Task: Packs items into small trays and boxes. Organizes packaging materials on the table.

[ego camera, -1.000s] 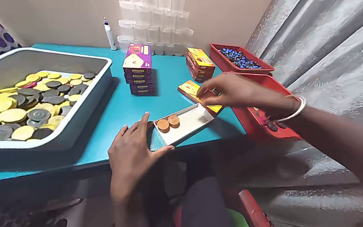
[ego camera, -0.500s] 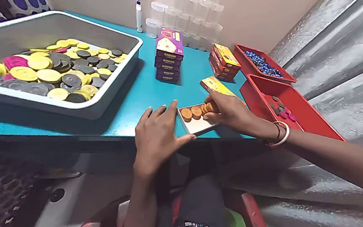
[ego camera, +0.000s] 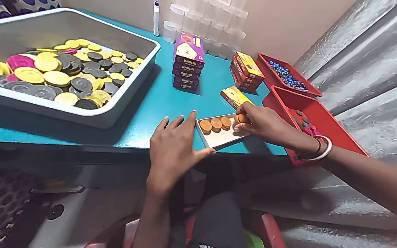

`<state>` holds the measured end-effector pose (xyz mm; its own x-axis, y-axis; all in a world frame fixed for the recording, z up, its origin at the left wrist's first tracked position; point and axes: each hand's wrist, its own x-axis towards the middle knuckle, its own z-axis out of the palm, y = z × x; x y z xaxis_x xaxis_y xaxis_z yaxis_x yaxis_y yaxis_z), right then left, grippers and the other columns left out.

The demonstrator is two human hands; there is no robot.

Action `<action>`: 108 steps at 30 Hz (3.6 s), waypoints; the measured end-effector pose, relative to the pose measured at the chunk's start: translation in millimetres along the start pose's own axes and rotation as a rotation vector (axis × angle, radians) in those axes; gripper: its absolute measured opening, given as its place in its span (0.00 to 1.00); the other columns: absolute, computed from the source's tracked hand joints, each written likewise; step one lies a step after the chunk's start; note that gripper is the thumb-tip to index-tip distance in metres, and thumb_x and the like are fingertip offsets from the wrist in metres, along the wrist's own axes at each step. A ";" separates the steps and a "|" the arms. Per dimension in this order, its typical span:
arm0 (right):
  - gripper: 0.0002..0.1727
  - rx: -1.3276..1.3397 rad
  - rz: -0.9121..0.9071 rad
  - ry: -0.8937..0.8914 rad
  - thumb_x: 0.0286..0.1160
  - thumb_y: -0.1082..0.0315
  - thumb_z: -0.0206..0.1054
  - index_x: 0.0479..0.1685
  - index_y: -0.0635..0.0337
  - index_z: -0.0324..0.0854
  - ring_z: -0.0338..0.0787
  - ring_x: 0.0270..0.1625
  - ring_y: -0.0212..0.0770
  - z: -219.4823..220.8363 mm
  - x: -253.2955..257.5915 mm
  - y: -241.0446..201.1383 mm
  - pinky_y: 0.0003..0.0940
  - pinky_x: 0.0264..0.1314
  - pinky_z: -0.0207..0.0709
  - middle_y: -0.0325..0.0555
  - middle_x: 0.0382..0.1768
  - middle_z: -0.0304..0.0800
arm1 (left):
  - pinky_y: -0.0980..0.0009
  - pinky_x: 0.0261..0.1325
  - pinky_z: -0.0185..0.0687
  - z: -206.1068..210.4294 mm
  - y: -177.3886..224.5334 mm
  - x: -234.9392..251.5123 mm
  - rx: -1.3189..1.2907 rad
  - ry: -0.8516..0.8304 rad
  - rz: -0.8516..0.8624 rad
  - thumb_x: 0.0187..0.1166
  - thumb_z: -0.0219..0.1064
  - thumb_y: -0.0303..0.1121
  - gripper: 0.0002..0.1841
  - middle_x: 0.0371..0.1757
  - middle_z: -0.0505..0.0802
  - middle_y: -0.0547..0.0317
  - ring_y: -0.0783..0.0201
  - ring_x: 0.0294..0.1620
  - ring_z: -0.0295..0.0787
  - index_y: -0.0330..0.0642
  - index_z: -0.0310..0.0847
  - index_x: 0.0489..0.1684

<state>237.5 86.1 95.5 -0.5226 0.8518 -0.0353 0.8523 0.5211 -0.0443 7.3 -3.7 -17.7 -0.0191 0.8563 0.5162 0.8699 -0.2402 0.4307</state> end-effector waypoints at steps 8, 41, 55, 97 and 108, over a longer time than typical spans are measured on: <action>0.30 0.032 0.021 0.006 0.67 0.66 0.82 0.65 0.65 0.73 0.94 0.43 0.51 7.3 -3.5 5.6 0.55 0.48 0.87 0.52 0.45 0.92 | 0.38 0.82 0.66 0.4 -0.5 -1.1 0.000 0.001 -0.003 0.56 0.67 0.78 0.54 0.65 0.94 0.57 0.50 0.73 0.87 0.46 0.76 0.81; 0.11 -0.215 -0.149 0.047 0.74 0.59 0.77 0.46 0.55 0.91 0.91 0.46 0.57 6.7 10.0 40.8 0.58 0.39 0.82 0.52 0.42 0.89 | 0.33 0.72 0.73 -1.7 -1.1 1.0 0.037 0.032 0.039 0.56 0.61 0.79 0.55 0.60 0.96 0.50 0.43 0.66 0.91 0.40 0.80 0.76; 0.10 -0.226 0.261 0.081 0.78 0.74 0.68 0.50 0.57 0.94 0.93 0.50 0.66 -67.0 -71.6 224.2 0.75 0.57 0.78 0.57 0.43 0.96 | 0.31 0.69 0.70 -3.0 -16.8 3.9 0.012 -0.080 0.127 0.58 0.63 0.78 0.61 0.62 0.94 0.45 0.39 0.63 0.90 0.29 0.68 0.82; 0.09 -0.184 -0.037 -0.133 0.78 0.62 0.72 0.49 0.56 0.91 0.91 0.40 0.55 -25.0 -68.2 183.8 0.60 0.45 0.80 0.50 0.33 0.91 | 0.33 0.68 0.70 -6.1 -20.9 7.4 -0.056 -0.156 0.161 0.59 0.74 0.67 0.60 0.64 0.92 0.35 0.35 0.65 0.87 0.19 0.61 0.82; 0.14 -0.199 0.008 -0.077 0.69 0.66 0.75 0.54 0.51 0.90 0.92 0.44 0.55 -48.7 -81.2 185.1 0.63 0.46 0.81 0.49 0.38 0.93 | 0.32 0.67 0.70 -6.0 -21.3 7.3 -0.055 -0.156 0.165 0.59 0.74 0.67 0.60 0.63 0.92 0.38 0.36 0.65 0.87 0.20 0.62 0.82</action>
<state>438.7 116.0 138.8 -0.5092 0.8533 -0.1119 0.8395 0.5211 0.1540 -14.4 4.9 -18.7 0.2011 0.8624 0.4645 0.8270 -0.4036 0.3914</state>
